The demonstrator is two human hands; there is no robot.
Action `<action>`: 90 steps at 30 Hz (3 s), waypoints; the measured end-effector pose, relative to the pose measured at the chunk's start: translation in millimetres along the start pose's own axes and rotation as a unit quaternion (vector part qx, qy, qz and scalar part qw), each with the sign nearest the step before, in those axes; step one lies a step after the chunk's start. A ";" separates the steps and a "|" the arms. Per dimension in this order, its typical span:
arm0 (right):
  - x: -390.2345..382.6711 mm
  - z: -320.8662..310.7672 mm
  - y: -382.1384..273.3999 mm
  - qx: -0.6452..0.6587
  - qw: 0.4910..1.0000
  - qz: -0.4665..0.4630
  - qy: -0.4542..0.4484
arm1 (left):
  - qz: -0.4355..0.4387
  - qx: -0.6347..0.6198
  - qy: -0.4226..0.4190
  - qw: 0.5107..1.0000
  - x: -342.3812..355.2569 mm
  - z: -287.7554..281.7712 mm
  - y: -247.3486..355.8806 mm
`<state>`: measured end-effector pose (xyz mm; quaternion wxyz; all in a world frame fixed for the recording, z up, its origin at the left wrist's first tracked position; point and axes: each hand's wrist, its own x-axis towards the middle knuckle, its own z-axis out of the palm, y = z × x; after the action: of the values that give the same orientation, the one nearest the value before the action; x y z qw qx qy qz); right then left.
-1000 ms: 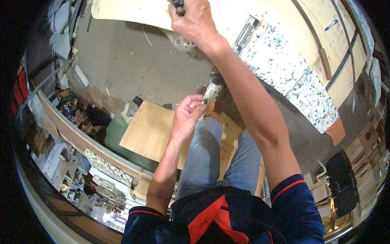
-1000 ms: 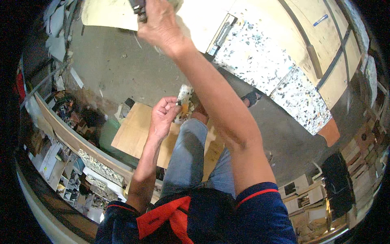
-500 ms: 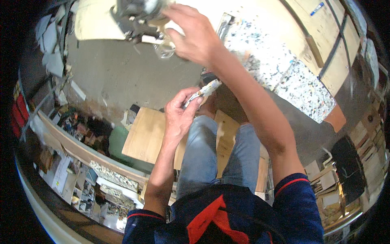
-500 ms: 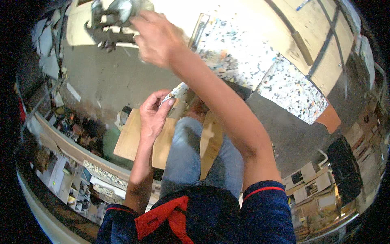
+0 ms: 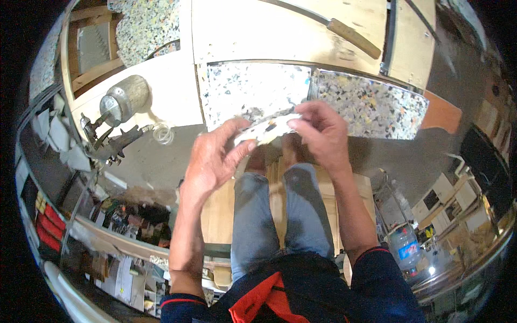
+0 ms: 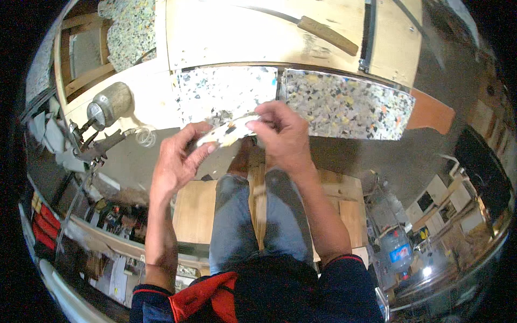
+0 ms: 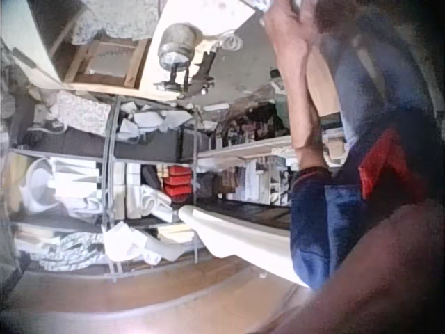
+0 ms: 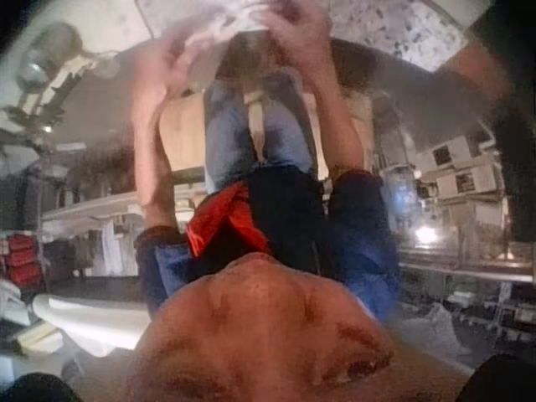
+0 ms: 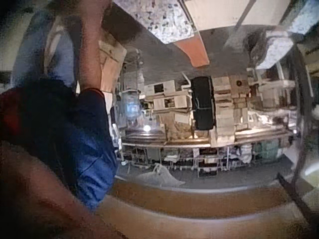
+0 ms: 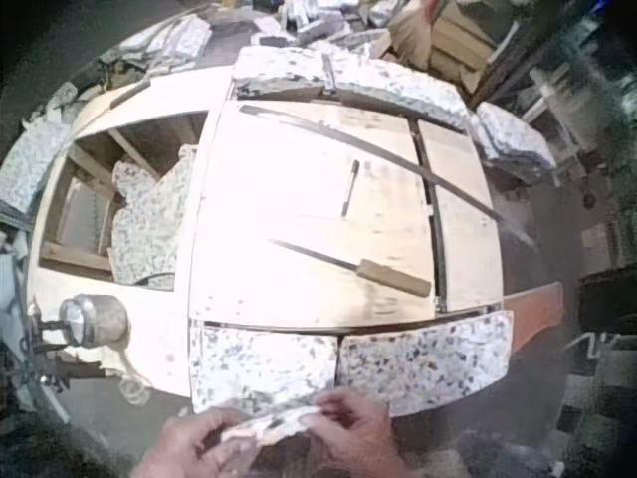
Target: The person uses a curved metal file to shape the edges of a speckled composite material piece clamped to a workbench. They repeatedly file, wipe, and inspect the edges, occasionally applying glue from a spray gun and pressing small pieces into place.
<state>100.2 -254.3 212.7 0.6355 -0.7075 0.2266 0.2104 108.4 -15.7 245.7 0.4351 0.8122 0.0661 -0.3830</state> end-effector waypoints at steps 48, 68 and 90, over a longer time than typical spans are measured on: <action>94.6 -14.7 16.3 -0.013 0.987 0.071 0.145 | 0.146 0.130 0.153 0.969 121.6 -3.9 9.0; 108.0 -18.7 12.8 -0.384 0.872 -0.303 0.038 | 0.178 0.164 0.139 0.960 130.8 -12.0 7.4; 126.8 2.1 4.7 -0.389 0.875 -0.279 -0.070 | 0.159 0.177 0.158 0.958 127.8 -17.7 -2.6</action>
<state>199.9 -259.4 134.4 0.3554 -0.9149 -0.1252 0.1446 206.4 -29.6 162.9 0.3235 0.9263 -0.0651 -0.1816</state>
